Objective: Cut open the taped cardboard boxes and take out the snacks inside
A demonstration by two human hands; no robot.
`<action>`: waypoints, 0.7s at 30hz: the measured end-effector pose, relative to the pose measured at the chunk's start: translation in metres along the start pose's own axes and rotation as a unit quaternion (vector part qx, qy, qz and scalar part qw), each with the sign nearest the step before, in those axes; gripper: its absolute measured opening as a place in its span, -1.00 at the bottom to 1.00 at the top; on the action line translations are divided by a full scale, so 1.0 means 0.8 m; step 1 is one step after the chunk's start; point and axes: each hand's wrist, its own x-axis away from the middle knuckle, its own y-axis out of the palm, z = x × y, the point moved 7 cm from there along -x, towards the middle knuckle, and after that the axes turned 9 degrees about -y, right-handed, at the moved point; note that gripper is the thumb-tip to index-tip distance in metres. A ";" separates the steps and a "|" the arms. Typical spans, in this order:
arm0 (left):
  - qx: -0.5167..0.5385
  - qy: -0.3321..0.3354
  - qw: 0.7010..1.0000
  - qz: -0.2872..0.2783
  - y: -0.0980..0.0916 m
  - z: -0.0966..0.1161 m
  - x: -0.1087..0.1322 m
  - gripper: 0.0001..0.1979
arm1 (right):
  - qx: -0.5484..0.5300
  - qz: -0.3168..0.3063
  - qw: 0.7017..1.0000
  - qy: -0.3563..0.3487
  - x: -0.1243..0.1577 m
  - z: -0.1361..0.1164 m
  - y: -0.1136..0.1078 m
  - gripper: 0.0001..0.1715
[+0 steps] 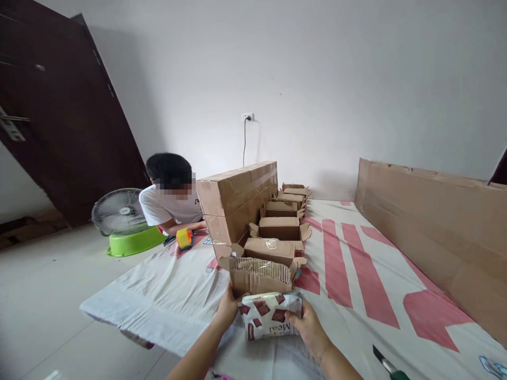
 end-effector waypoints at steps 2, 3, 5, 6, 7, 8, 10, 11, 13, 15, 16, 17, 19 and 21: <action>-0.003 0.014 1.000 0.010 0.001 0.005 -0.001 -0.37 | -0.002 0.004 1.000 0.001 -0.001 0.003 0.002 -0.43; -0.004 0.023 1.000 0.016 0.001 0.008 -0.001 -0.38 | -0.002 0.007 1.000 0.002 -0.001 0.005 0.002 -0.43; -0.010 0.037 0.999 0.025 0.000 0.010 0.002 -0.39 | 0.000 0.014 1.000 0.003 0.002 0.009 0.000 -0.43; -0.014 0.045 0.998 0.029 -0.002 0.010 0.004 -0.39 | 0.001 0.017 1.000 0.003 0.005 0.011 -0.001 -0.42; -0.018 0.053 0.998 0.035 -0.005 0.010 0.007 -0.39 | 0.002 0.021 1.000 0.003 0.009 0.012 -0.004 -0.42; -0.023 0.060 0.997 0.043 -0.009 0.009 0.011 -0.38 | 0.004 0.024 1.000 0.002 0.014 0.012 -0.007 -0.41; -0.034 0.075 0.994 0.066 -0.022 0.007 0.022 -0.37 | 0.007 0.030 1.000 0.002 0.025 0.012 -0.013 -0.41; -0.037 0.079 0.993 0.081 -0.029 0.008 0.029 -0.36 | 0.006 0.034 0.999 0.002 0.032 0.010 -0.016 -0.40; -0.052 0.117 0.983 0.131 -0.047 0.020 0.046 -0.38 | -0.002 0.040 0.999 0.006 0.044 0.008 -0.020 -0.42; -0.092 0.214 0.953 0.194 -0.060 0.054 0.070 -0.45 | -0.016 0.045 0.999 0.013 0.054 0.007 -0.020 -0.44; -0.121 0.279 0.929 0.214 -0.061 0.078 0.085 -0.50 | -0.024 0.048 0.998 0.015 0.057 0.007 -0.018 -0.44; -0.154 0.344 0.900 0.218 -0.057 0.102 0.099 -0.54 | -0.031 0.051 0.998 0.017 0.060 0.008 -0.016 -0.44; -0.230 0.435 0.854 0.171 -0.037 0.144 0.121 -0.55 | -0.042 0.063 0.997 0.020 0.063 0.012 -0.013 -0.43; -0.316 0.468 0.820 0.093 -0.012 0.170 0.132 -0.52 | -0.050 0.076 0.996 0.023 0.065 0.018 -0.011 -0.42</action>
